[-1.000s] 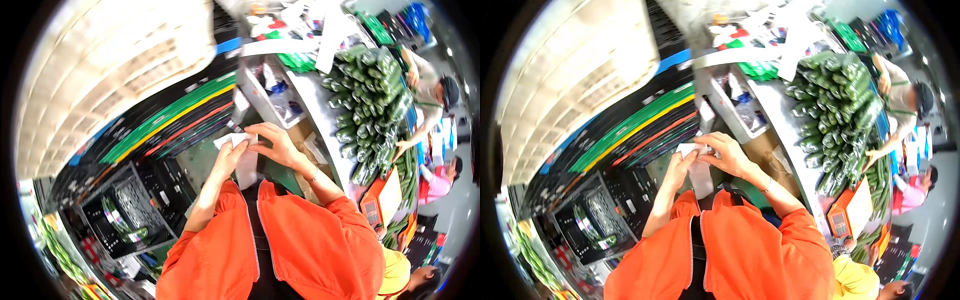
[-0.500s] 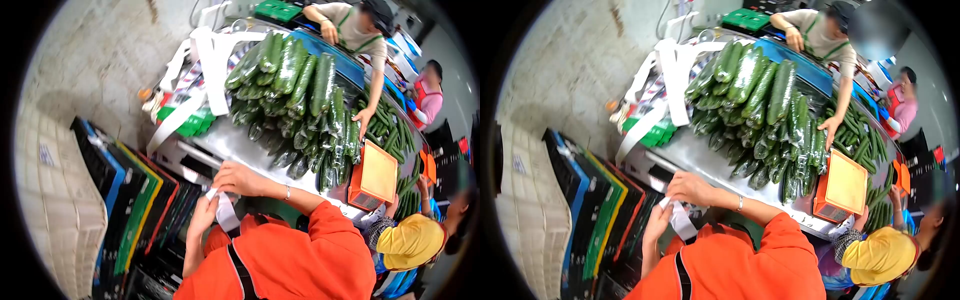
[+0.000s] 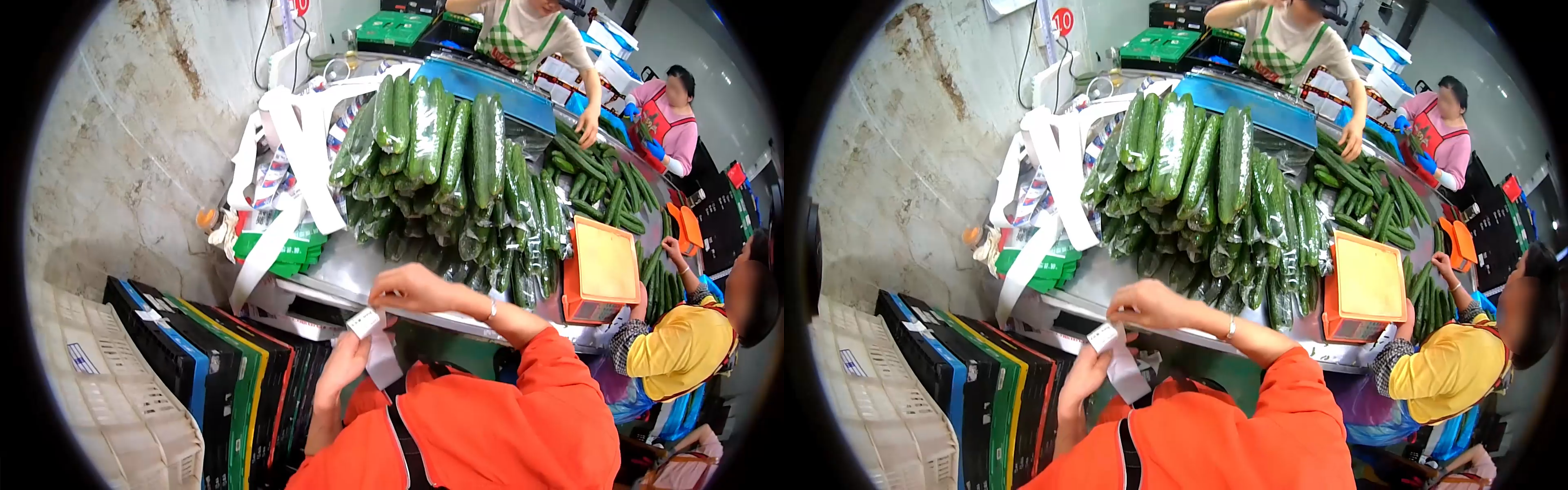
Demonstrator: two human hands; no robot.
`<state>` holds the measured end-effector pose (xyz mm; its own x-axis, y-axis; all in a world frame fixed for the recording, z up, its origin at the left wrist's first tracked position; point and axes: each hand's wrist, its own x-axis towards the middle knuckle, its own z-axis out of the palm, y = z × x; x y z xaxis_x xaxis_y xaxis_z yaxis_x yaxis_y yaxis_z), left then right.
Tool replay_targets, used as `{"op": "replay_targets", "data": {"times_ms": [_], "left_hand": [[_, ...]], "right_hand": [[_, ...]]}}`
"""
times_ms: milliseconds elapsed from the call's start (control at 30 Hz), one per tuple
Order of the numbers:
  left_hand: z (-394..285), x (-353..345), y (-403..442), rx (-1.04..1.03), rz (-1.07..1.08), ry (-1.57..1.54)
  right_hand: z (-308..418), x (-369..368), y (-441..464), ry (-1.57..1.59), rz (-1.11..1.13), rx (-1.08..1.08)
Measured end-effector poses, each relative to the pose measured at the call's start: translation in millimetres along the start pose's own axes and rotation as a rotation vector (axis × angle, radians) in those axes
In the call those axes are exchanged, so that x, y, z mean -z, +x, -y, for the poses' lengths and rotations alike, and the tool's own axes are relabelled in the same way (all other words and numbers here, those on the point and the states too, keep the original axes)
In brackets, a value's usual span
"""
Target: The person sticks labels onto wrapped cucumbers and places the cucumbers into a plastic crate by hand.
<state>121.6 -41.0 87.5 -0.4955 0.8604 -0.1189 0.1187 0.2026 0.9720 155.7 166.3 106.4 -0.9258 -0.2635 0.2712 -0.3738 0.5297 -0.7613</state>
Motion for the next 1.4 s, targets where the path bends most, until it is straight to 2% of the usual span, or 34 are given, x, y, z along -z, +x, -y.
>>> {"op": "replay_targets", "data": {"times_ms": [67, 133, 200, 267, 333, 433, 500, 667, 733, 767, 800, 867, 900, 933, 1000, 1067, 1133, 1200, 1233, 1267, 1300, 1333, 1400], "left_hand": [[6, -8, 9, 0.029, -0.089, -0.367], [-8, -2, 16, -0.118, -0.054, -0.161], [-11, -4, 21, -0.025, -0.086, -0.199], [-10, -9, 25, -0.059, -0.231, -0.221], [-7, -9, 26, -0.086, -0.272, -0.069], [-12, -11, 28, -0.121, -0.253, 0.037], [-26, -13, 26, -0.059, -0.227, 0.205], [-42, -24, 24, -0.106, -0.187, 0.306], [-35, -32, 25, -0.266, -0.272, 0.399], [-35, -33, 25, -0.165, -0.224, 0.412], [-33, -35, 25, -0.17, -0.225, 0.415], [-31, -37, 27, -0.262, -0.267, 0.372], [-38, -41, 30, -0.323, -0.276, 0.247], [-34, -49, 33, -0.328, -0.366, 0.177], [-26, -51, 31, -0.115, -0.247, -0.23], [-18, -49, 34, -0.053, -0.163, -0.271], [-20, -51, 40, -0.165, 0.02, -0.337], [-18, -52, 36, -0.013, 0.145, -0.371], [-17, -51, 37, 0.013, 0.244, -0.374], [-17, -51, 38, 0.04, 0.341, -0.373], [-20, -51, 37, 0.103, 0.418, -0.417], [-16, -51, 38, 0.098, 0.426, -0.415], [-7, -49, 40, 0.148, 0.585, -0.645]], "right_hand": [[16, 13, 2, -0.089, -0.078, 0.079], [11, 10, 5, -0.296, -0.109, 0.223], [14, 6, 4, -0.337, -0.117, 0.147], [12, 3, 1, -0.332, -0.193, 0.156], [13, 7, -2, -0.418, -0.219, 0.166], [15, 15, -9, -0.453, -0.211, 0.207], [14, 17, -13, -0.467, -0.21, 0.215], [20, 28, -27, -0.5, -0.23, 0.257], [22, 34, -33, -0.493, -0.261, 0.262], [24, 36, -35, -0.494, -0.29, 0.275], [25, 36, -37, -0.497, -0.293, 0.278], [28, 34, -40, -0.496, -0.34, 0.337], [28, 32, -42, -0.508, -0.367, 0.368], [31, 32, -44, -0.516, -0.339, 0.368], [37, 28, -46, -0.474, -0.348, 0.307], [43, 35, -51, -0.412, -0.222, 0.163], [46, 51, -55, -0.446, -0.214, 0.116], [47, 67, -61, -0.307, -0.246, 0.019], [46, 70, -62, -0.128, -0.385, -0.049], [49, 81, -67, -0.056, -0.377, -0.209], [53, 91, -70, 0.058, -0.463, -0.348], [56, 102, -72, 0.175, -0.546, -0.485], [39, 123, -80, 0.365, -0.815, -0.443]]}}
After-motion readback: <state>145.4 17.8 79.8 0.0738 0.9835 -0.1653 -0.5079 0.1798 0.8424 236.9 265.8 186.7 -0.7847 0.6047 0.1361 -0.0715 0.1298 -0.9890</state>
